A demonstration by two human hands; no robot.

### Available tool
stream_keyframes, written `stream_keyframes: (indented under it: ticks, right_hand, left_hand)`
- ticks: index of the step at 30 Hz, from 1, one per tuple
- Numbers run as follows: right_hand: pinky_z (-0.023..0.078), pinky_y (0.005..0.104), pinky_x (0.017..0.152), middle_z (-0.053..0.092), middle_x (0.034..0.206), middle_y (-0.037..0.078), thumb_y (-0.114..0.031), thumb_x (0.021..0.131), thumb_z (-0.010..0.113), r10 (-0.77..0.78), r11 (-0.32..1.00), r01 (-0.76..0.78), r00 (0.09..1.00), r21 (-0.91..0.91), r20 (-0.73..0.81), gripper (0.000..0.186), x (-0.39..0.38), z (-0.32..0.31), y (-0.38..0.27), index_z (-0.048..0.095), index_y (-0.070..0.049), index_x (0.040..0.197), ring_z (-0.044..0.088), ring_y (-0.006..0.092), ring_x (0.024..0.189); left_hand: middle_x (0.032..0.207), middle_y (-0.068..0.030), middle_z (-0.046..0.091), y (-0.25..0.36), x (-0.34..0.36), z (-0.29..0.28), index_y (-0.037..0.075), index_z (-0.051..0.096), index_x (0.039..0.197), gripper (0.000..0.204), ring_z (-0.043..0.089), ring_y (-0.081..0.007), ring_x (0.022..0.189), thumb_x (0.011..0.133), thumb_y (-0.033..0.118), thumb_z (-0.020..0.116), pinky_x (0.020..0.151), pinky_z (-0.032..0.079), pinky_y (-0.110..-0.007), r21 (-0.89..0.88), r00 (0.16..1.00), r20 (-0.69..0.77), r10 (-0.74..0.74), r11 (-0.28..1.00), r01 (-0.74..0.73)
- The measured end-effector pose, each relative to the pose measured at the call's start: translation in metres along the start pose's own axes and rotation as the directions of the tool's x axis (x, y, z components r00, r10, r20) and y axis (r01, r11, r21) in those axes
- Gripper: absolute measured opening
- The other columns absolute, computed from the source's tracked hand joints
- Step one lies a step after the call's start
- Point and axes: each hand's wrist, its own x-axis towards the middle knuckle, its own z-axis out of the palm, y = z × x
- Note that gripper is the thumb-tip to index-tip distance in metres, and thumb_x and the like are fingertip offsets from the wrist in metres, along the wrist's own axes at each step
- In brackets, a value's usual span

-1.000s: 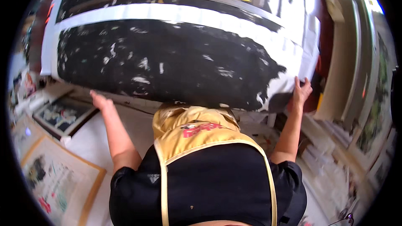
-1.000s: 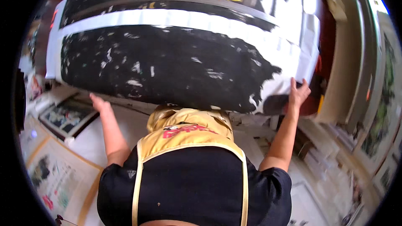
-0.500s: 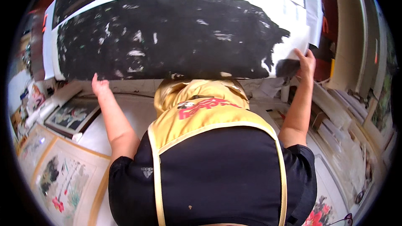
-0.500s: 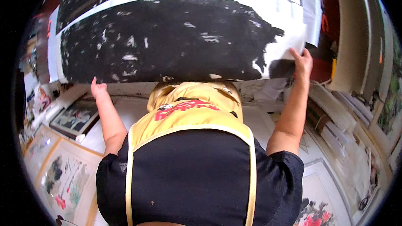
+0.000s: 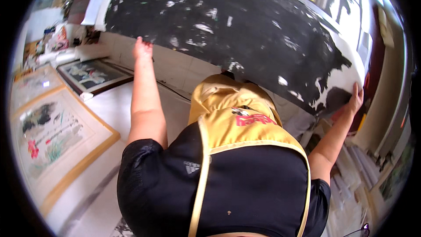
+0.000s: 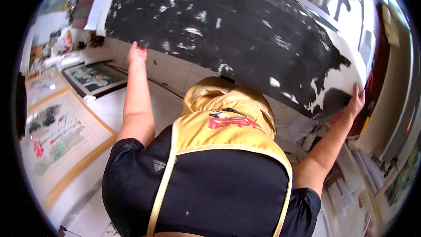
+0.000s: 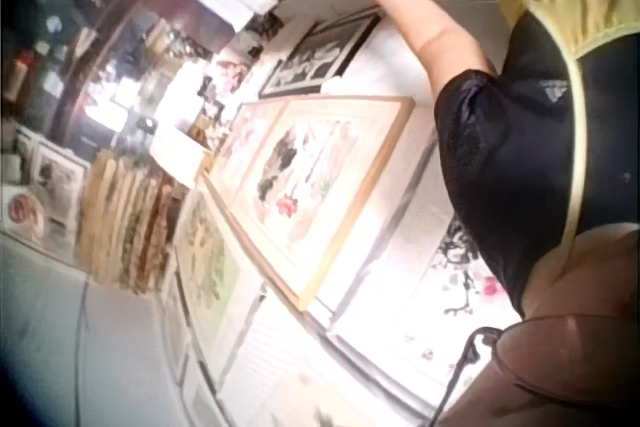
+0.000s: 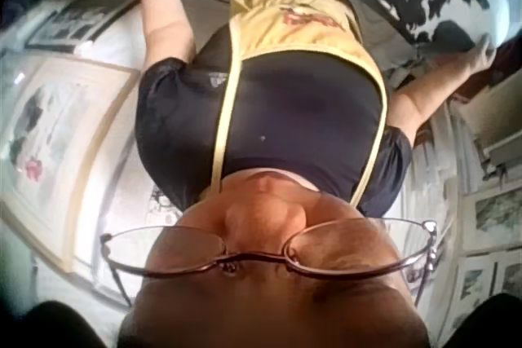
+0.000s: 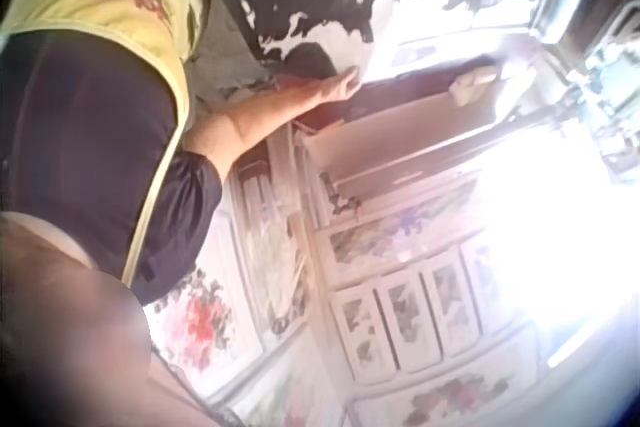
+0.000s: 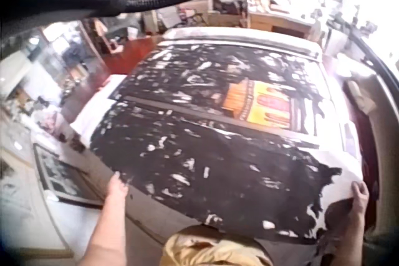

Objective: The person aligns a large black sheet on a white backing, then uses a ruler and a utility knife to cut the sheet along a straight line. The person repeatedly repositions the ruler and cuts along the edge to separate a strip from the main sheet.

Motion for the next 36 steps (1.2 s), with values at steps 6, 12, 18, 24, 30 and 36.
stream_keyframes:
  ticks: [6, 12, 18, 24, 30, 36]
  right_hand:
    - [0.051, 0.0314, 0.087, 0.070, 0.115, 0.008, -0.027, 0.095, 0.074, -0.007, 0.998, 0.009, 0.999, -0.062, 0.034, 0.044, 0.006, -0.006, 0.014, 0.064, 0.002, 0.126, 0.065, 0.0170, 0.097]
    - [0.049, 0.0290, 0.091, 0.070, 0.114, 0.005, -0.006, 0.094, 0.070, -0.231, 0.972, 0.233, 0.943, 0.017, 0.239, 0.030, 0.012, -0.033, 0.009, 0.066, 0.000, 0.123, 0.063, 0.0143, 0.100]
    - [0.038, 0.0228, 0.090, 0.054, 0.099, 0.002, 0.005, 0.090, 0.066, -0.407, 0.896, 0.444, 0.812, 0.011, 0.419, 0.009, -0.081, 0.007, -0.125, 0.058, 0.002, 0.089, 0.053, 0.0138, 0.094]
    - [0.041, 0.0286, 0.086, 0.056, 0.100, 0.007, 0.008, 0.079, 0.063, -0.580, 0.809, 0.575, 0.742, 0.127, 0.336, 0.008, -0.106, -0.022, -0.161, 0.062, 0.002, 0.085, 0.053, 0.0185, 0.095]
    - [0.045, 0.0336, 0.089, 0.064, 0.101, 0.006, -0.001, 0.083, 0.069, -0.600, 0.783, 0.621, 0.738, 0.036, 0.308, 0.014, -0.104, -0.063, -0.176, 0.068, 0.003, 0.097, 0.057, 0.0181, 0.097]
    - [0.045, 0.0342, 0.101, 0.068, 0.123, 0.011, -0.001, 0.090, 0.070, -0.390, 0.921, 0.368, 0.877, 0.129, 0.282, 0.042, -0.086, -0.080, -0.145, 0.061, 0.006, 0.131, 0.062, 0.0194, 0.110]
  left_hand:
    - [0.128, -0.0162, 0.060, 0.012, -0.027, 0.009, 0.000, 0.054, 0.128, 0.046, 0.061, -0.0341, 0.113, 0.105, 0.041, 0.051, 0.099, 0.051, -0.052, 0.041, 0.996, -0.045, -0.076, 0.996, 0.078]
    - [0.116, -0.0161, 0.065, 0.008, -0.037, 0.024, -0.005, 0.057, 0.126, 0.047, 0.062, -0.0281, 0.108, 0.097, 0.030, 0.065, 0.095, 0.050, -0.044, 0.677, 0.782, 0.020, 0.623, 0.567, -0.470]
    - [0.129, -0.0165, 0.059, 0.020, -0.189, 0.170, 0.005, 0.058, 0.132, 0.061, 0.053, -0.0350, 0.124, 0.079, 0.026, 0.082, 0.111, 0.037, -0.047, 0.273, 0.152, 0.831, 0.535, -0.154, -0.950]
    - [0.144, -0.0172, 0.050, -0.051, -0.301, 0.314, 0.007, 0.043, 0.149, 0.089, 0.043, -0.0376, 0.138, 0.076, 0.034, 0.085, 0.118, 0.032, -0.049, -0.428, -0.445, 0.871, 0.209, -0.123, -0.895]
    - [0.124, -0.0118, 0.067, -0.083, -0.387, 0.390, 0.013, 0.061, 0.132, 0.059, 0.059, -0.0340, 0.122, 0.081, 0.034, 0.082, 0.108, 0.040, -0.047, -0.645, -0.650, 0.756, -0.072, 0.078, -0.760]
    - [0.099, -0.0081, 0.072, -0.113, -0.398, 0.399, 0.012, 0.069, 0.102, 0.029, 0.066, -0.0322, 0.102, 0.081, 0.029, 0.079, 0.092, 0.048, -0.046, -0.579, -0.612, 0.779, -0.135, 0.221, -0.785]
